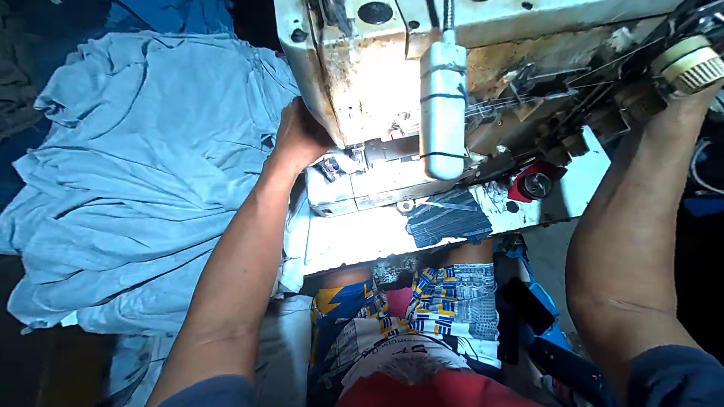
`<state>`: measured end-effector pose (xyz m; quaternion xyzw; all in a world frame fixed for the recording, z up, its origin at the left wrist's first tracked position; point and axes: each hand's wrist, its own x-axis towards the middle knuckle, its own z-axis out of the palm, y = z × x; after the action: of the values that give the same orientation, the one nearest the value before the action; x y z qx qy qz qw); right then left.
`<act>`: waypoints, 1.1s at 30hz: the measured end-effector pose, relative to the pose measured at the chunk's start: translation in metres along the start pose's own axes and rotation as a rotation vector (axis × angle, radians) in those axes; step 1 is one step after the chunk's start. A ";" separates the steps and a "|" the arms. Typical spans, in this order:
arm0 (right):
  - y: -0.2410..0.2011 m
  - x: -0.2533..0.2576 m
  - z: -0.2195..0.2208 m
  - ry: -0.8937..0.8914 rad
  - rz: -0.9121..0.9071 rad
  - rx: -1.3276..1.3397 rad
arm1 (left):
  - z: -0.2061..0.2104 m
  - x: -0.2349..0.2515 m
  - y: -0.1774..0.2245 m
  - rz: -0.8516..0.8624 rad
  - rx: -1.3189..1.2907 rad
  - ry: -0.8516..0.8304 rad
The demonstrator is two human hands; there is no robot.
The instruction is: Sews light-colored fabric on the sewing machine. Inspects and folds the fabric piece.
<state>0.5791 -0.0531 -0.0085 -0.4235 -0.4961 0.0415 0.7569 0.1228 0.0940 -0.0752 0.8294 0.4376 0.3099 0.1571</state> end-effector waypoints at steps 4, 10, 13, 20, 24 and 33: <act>0.025 0.013 -0.021 -0.032 -0.015 -0.011 | 0.001 0.014 -0.011 0.024 0.031 0.034; 0.002 0.010 -0.003 -0.057 0.001 -0.157 | -0.015 0.030 0.003 -0.066 0.160 0.108; -0.003 0.016 -0.013 -0.076 0.052 -0.317 | -0.025 0.024 -0.001 -0.185 0.215 0.136; -0.057 -0.056 -0.084 -0.175 0.086 -0.214 | -0.081 -0.078 -0.023 -0.347 -0.133 0.080; -0.106 -0.154 -0.009 -0.341 0.151 -0.171 | -0.083 -0.145 -0.003 -0.463 -0.499 0.052; -0.069 -0.243 0.133 -0.806 -0.051 -0.484 | -0.052 -0.185 0.019 -0.315 -0.693 0.235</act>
<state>0.3275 -0.1352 -0.1152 -0.5255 -0.7561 0.0674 0.3842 0.0219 -0.0699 -0.0954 0.6089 0.4438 0.5039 0.4222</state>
